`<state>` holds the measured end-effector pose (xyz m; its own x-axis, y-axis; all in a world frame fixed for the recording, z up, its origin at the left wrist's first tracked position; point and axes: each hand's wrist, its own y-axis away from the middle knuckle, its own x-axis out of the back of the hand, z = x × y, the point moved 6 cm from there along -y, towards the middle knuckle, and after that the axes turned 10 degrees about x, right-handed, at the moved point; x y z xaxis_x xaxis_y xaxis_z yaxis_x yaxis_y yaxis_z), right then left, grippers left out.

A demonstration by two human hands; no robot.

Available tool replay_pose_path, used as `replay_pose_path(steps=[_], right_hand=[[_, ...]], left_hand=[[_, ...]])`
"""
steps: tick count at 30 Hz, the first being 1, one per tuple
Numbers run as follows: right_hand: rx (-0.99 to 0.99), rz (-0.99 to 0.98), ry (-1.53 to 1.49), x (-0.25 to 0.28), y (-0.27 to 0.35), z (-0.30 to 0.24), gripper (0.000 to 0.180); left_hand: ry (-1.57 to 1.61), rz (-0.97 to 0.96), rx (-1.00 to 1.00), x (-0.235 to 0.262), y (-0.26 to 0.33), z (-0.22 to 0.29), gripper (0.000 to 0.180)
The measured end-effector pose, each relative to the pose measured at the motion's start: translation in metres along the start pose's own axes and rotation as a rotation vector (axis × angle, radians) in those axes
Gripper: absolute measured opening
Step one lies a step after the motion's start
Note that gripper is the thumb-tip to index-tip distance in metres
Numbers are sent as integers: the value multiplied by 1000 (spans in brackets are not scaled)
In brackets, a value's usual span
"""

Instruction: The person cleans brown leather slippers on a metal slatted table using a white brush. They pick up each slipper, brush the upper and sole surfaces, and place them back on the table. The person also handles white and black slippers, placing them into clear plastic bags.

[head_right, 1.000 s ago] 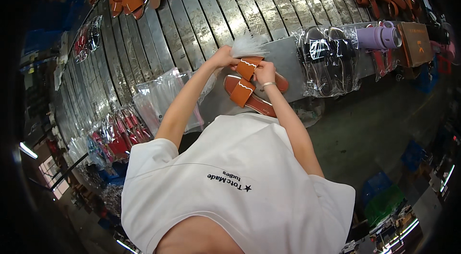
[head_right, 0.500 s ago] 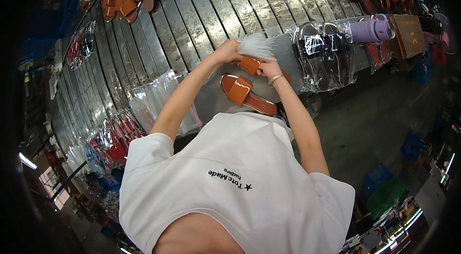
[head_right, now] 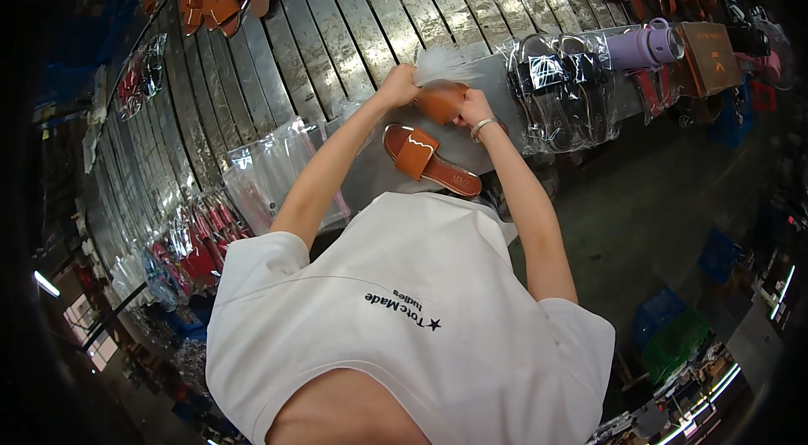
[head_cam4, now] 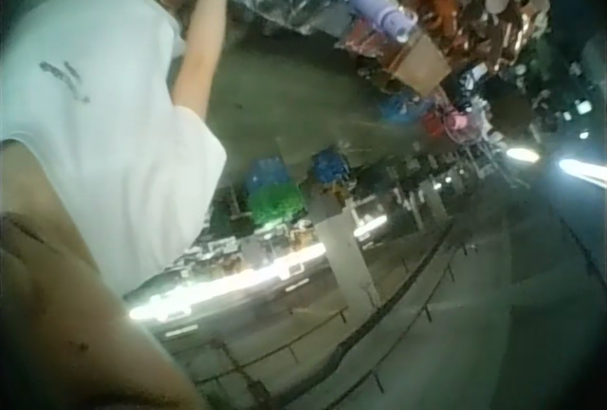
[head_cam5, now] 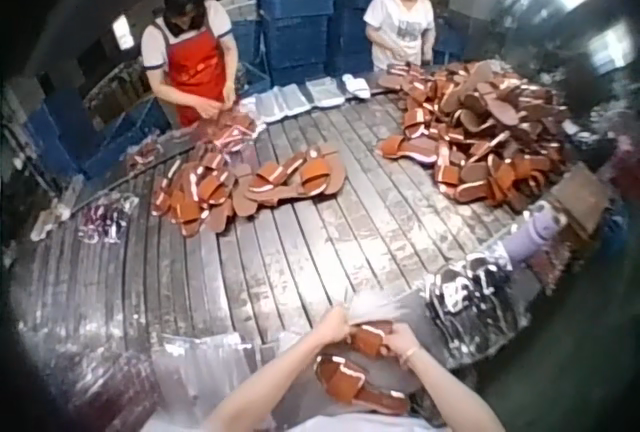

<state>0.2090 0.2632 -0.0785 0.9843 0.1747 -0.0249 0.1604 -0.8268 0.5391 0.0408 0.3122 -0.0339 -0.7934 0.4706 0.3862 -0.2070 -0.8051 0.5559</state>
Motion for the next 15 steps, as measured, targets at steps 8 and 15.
replay_pose_path(steps=[8,15], right_hand=[[22,-150,696,26,93,-7,11],[9,-311,575,-55,105,30,12]], left_hand=[[-554,119,-111,25,62,-22,20],[-445,-215,-92,-23,73,-47,31]])
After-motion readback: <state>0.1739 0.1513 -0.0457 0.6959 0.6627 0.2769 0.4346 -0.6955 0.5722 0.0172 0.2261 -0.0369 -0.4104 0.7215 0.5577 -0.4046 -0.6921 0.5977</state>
